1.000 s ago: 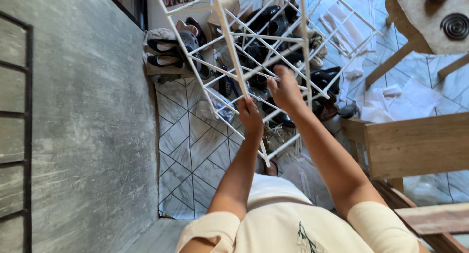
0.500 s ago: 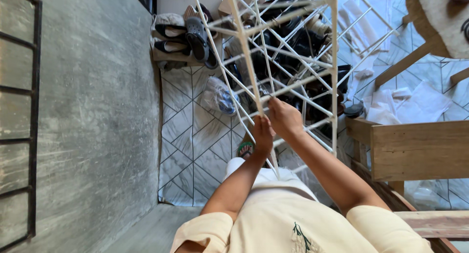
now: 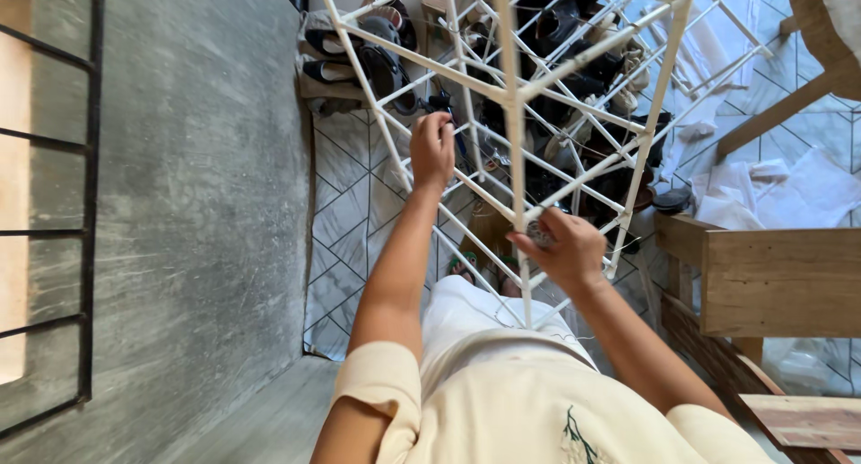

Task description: The person assembles a white plastic shoe rack by hand, connecting the frame pieces and securing them with wire ties. The person repeatedly wraps and twists wire ties around the joints to hold the structure together.

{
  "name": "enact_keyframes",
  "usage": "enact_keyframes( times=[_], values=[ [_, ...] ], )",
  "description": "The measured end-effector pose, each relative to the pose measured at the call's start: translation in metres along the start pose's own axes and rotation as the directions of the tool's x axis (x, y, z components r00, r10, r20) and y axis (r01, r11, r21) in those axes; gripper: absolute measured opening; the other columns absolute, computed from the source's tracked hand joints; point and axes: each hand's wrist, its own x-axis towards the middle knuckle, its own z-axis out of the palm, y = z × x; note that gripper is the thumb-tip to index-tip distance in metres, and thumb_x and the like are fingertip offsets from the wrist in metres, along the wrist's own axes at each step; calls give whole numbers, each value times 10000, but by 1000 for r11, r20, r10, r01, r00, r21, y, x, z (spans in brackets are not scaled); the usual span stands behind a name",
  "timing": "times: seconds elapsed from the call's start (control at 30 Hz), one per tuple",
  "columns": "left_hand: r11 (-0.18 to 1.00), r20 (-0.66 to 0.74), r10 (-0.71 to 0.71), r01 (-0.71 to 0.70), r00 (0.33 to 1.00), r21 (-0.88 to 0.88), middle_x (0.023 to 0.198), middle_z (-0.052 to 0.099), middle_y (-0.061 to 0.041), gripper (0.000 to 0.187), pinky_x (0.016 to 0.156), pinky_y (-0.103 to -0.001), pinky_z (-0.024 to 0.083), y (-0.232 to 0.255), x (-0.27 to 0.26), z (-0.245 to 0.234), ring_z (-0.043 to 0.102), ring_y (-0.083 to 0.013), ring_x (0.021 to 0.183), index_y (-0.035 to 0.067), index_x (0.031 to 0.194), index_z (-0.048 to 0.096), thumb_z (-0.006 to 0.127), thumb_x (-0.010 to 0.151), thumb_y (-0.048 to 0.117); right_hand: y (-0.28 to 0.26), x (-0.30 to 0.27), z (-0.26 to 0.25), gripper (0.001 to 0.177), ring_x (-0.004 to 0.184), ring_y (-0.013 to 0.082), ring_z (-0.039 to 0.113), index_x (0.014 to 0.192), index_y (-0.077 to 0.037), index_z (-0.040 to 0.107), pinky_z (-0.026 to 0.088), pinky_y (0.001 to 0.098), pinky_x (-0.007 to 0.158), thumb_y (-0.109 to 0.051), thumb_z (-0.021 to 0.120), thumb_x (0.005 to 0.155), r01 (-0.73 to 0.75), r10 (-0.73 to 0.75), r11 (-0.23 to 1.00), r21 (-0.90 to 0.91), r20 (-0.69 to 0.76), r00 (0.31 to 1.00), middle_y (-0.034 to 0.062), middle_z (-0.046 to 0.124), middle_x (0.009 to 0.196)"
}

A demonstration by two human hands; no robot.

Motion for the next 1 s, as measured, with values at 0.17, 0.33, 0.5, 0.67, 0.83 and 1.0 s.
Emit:
enact_keyframes(
  times=[0.17, 0.33, 0.5, 0.67, 0.83, 1.0],
  values=[
    [941, 439, -26, -126, 898, 313, 1569, 409, -114, 499, 1189, -452, 344, -35, 49, -3, 401, -351, 1440, 129, 1393, 564, 601, 1007, 443, 49, -3, -22, 416, 552, 124, 581, 884, -97, 715, 483, 302, 516, -460, 887, 775, 21, -24, 995, 98, 31, 999, -1, 617, 657],
    [825, 701, -325, -172, 634, 538, 1718, 56, 7, 835, 1214, -475, 265, 0, 87, -21, 234, -326, 1516, 298, 1589, 296, 474, 908, 747, 59, -21, -39, 368, 534, 144, 522, 767, -78, 658, 435, 324, 521, -359, 895, 746, 26, -27, 991, 131, 7, 1000, 36, 535, 605],
    [795, 675, -333, -188, 658, 576, 1635, 269, -39, 758, 1143, -565, 298, 28, 105, -42, 173, -329, 1533, 291, 1324, 620, 367, 833, 810, 50, -33, -52, 359, 523, 141, 472, 770, -55, 640, 395, 304, 509, -310, 889, 729, 17, -5, 976, 218, -56, 998, 39, 507, 613],
    [852, 559, -66, -245, 826, 462, 1149, 701, -163, 852, 1035, -523, 459, 8, 99, -30, 514, -340, 1315, 134, 879, 770, 293, 926, 838, 61, -38, -57, 247, 524, 78, 395, 860, -36, 704, 328, 254, 500, -226, 848, 795, -162, 174, 942, 293, -16, 985, 6, 480, 625],
    [844, 400, 8, -221, 917, 490, 877, 688, -163, 891, 854, -559, 490, -9, 84, -26, 635, -389, 976, 79, 670, 714, 267, 942, 800, 71, -42, -52, 240, 574, 27, 320, 904, -29, 708, 263, 229, 507, -217, 836, 829, -220, 216, 841, 494, 66, 974, -45, 453, 624],
    [837, 426, -68, -180, 902, 516, 937, 700, -191, 815, 882, -556, 506, -1, 81, -34, 644, -406, 998, 79, 762, 740, 361, 983, 766, 69, -45, -53, 193, 571, 19, 331, 885, -36, 696, 259, 225, 507, -175, 817, 828, -212, 202, 836, 507, 76, 976, -51, 458, 630]
  ],
)
